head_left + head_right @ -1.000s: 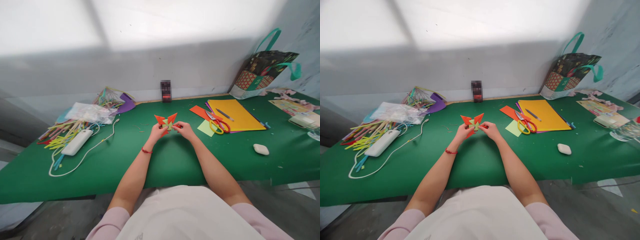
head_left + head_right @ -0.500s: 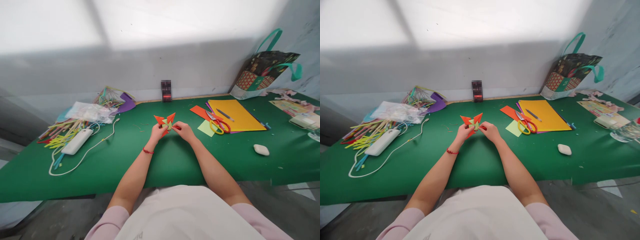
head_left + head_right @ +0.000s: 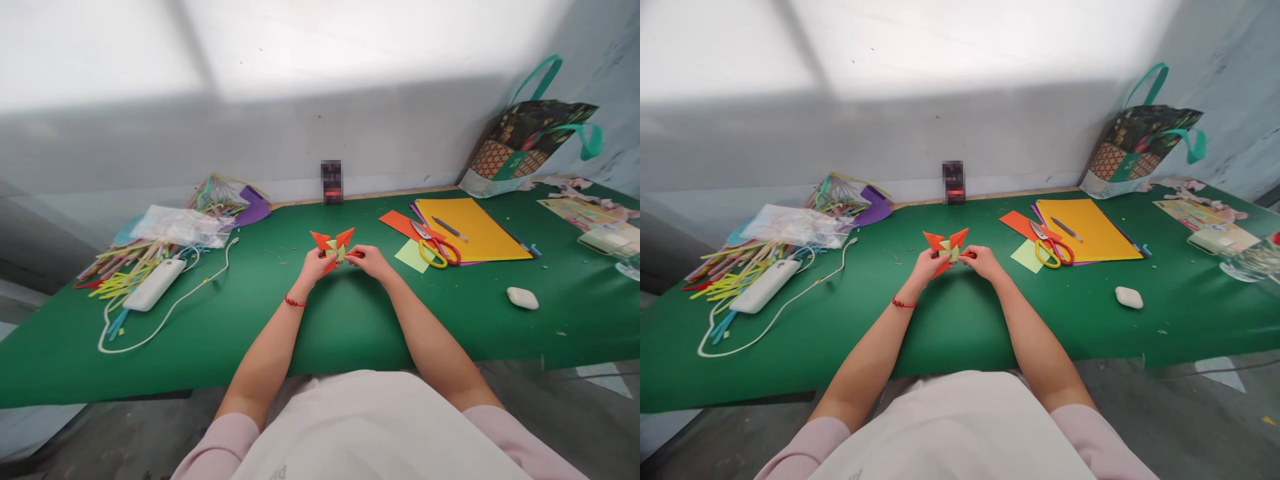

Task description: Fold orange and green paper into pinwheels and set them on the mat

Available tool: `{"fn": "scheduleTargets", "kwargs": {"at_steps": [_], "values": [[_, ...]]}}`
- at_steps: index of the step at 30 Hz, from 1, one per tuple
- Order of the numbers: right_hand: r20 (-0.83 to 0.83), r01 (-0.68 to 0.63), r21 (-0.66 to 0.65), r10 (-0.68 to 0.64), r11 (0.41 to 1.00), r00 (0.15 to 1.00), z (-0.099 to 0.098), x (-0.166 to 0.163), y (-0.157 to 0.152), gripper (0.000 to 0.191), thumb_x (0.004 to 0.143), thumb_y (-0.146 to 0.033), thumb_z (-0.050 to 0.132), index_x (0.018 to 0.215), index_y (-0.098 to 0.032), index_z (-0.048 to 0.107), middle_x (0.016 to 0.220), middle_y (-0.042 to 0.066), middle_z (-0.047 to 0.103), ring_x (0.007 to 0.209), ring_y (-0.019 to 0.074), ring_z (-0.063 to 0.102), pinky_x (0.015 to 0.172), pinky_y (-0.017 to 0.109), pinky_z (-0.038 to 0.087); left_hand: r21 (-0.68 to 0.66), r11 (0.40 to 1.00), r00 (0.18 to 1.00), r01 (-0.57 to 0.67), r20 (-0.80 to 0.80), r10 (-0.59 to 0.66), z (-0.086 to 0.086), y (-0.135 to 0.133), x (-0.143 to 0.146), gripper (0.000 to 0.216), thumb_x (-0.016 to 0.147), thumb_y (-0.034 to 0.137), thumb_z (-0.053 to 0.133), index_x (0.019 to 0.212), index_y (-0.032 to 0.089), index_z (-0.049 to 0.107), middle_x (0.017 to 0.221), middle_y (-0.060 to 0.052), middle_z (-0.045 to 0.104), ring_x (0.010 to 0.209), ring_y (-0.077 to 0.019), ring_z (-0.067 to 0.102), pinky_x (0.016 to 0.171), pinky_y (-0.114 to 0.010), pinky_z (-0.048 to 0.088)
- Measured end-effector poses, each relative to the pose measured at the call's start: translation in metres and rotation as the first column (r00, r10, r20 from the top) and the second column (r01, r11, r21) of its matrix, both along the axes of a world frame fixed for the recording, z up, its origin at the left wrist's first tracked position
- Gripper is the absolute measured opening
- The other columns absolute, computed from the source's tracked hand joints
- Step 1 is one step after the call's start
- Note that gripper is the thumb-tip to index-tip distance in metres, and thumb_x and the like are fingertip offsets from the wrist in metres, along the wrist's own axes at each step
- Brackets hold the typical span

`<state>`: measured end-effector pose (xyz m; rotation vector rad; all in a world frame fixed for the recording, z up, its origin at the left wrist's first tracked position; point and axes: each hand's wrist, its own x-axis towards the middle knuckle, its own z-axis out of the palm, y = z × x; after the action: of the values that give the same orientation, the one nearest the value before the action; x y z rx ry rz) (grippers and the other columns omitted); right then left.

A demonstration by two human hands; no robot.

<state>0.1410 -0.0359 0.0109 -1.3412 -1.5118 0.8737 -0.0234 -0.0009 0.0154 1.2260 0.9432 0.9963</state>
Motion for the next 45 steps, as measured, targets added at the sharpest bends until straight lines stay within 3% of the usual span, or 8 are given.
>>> {"fn": "scheduleTargets", "kwargs": {"at_steps": [6, 11, 17, 23, 31, 39, 45], "values": [[-0.017, -0.018, -0.08, 0.016, 0.997, 1.0, 0.009, 0.002, -0.005, 0.021, 0.064, -0.039, 0.065, 0.061, -0.018, 0.06, 0.057, 0.002, 0.063, 0.057, 0.0158, 0.057, 0.059, 0.029, 0.045, 0.005, 0.999, 0.999, 0.049, -0.012, -0.049, 0.003, -0.001, -0.004, 0.028, 0.059, 0.017, 0.075, 0.084, 0.01, 0.066, 0.082, -0.009, 0.072, 0.069, -0.0195, 0.067, 0.069, -0.034, 0.055], [0.005, -0.019, -0.06, 0.019, 0.998, 1.0, 0.012, 0.003, -0.008, 0.021, 0.064, -0.038, 0.066, 0.061, -0.017, 0.062, 0.056, 0.001, 0.063, 0.055, 0.015, 0.057, 0.056, 0.028, 0.044, 0.025, 0.997, 0.997, 0.079, -0.024, -0.079, 0.002, -0.001, -0.007, 0.032, 0.058, 0.021, 0.077, 0.086, 0.01, 0.067, 0.086, -0.01, 0.072, 0.074, -0.0205, 0.068, 0.077, -0.036, 0.053], [0.022, -0.038, -0.102, 0.041, 0.994, 0.999, 0.009, 0.007, -0.006, 0.016, 0.064, -0.031, 0.067, 0.059, -0.017, 0.061, 0.052, -0.001, 0.062, 0.054, 0.0156, 0.059, 0.055, 0.026, 0.045, 0.049, 0.995, 0.994, 0.09, -0.066, -0.087, -0.005, -0.001, -0.004, 0.031, 0.058, 0.022, 0.077, 0.086, 0.011, 0.068, 0.087, -0.011, 0.072, 0.083, -0.0248, 0.067, 0.084, -0.04, 0.051], [-0.064, -0.109, -0.183, 0.099, 0.977, 0.993, 0.002, 0.007, -0.002, 0.013, 0.064, -0.027, 0.07, 0.063, -0.017, 0.063, 0.06, 0.001, 0.064, 0.059, 0.017, 0.063, 0.062, 0.029, 0.05, 0.054, 0.998, 0.992, 0.033, -0.123, -0.026, -0.01, 0.002, -0.001, 0.026, 0.056, 0.015, 0.076, 0.08, 0.011, 0.069, 0.084, -0.01, 0.072, 0.085, -0.0273, 0.067, 0.086, -0.044, 0.049], [-0.064, -0.088, -0.066, 0.083, 0.994, 0.994, -0.002, -0.002, 0.002, 0.028, 0.081, -0.048, 0.049, 0.071, -0.021, 0.049, 0.061, -0.003, 0.056, 0.056, 0.0129, 0.055, 0.054, 0.027, 0.047, 0.075, 0.996, 0.999, -0.04, -0.031, 0.042, -0.001, 0.0, 0.0, 0.027, 0.062, 0.017, 0.073, 0.087, 0.012, 0.067, 0.094, -0.011, 0.072, 0.093, -0.0269, 0.066, 0.088, -0.041, 0.049], [0.021, -0.023, 0.009, 0.023, 1.0, 1.0, -0.001, -0.004, -0.001, 0.028, 0.077, -0.044, 0.054, 0.066, -0.023, 0.039, 0.057, -0.002, 0.058, 0.057, 0.0168, 0.058, 0.056, 0.03, 0.046, 0.07, 0.997, 1.0, -0.03, -0.001, 0.03, -0.003, 0.0, 0.0, 0.029, 0.059, 0.018, 0.076, 0.085, 0.012, 0.068, 0.09, -0.011, 0.072, 0.087, -0.0268, 0.067, 0.086, -0.043, 0.05], [-0.011, -0.026, -0.031, 0.026, 0.999, 1.0, -0.001, -0.009, -0.001, 0.029, 0.075, -0.042, 0.058, 0.064, -0.023, 0.04, 0.058, -0.002, 0.059, 0.058, 0.0168, 0.059, 0.055, 0.03, 0.046, 0.074, 0.997, 0.999, -0.032, 0.01, 0.031, -0.008, 0.001, 0.002, 0.029, 0.054, 0.019, 0.079, 0.08, 0.012, 0.068, 0.085, -0.009, 0.073, 0.087, -0.026, 0.067, 0.087, -0.041, 0.05]]}}
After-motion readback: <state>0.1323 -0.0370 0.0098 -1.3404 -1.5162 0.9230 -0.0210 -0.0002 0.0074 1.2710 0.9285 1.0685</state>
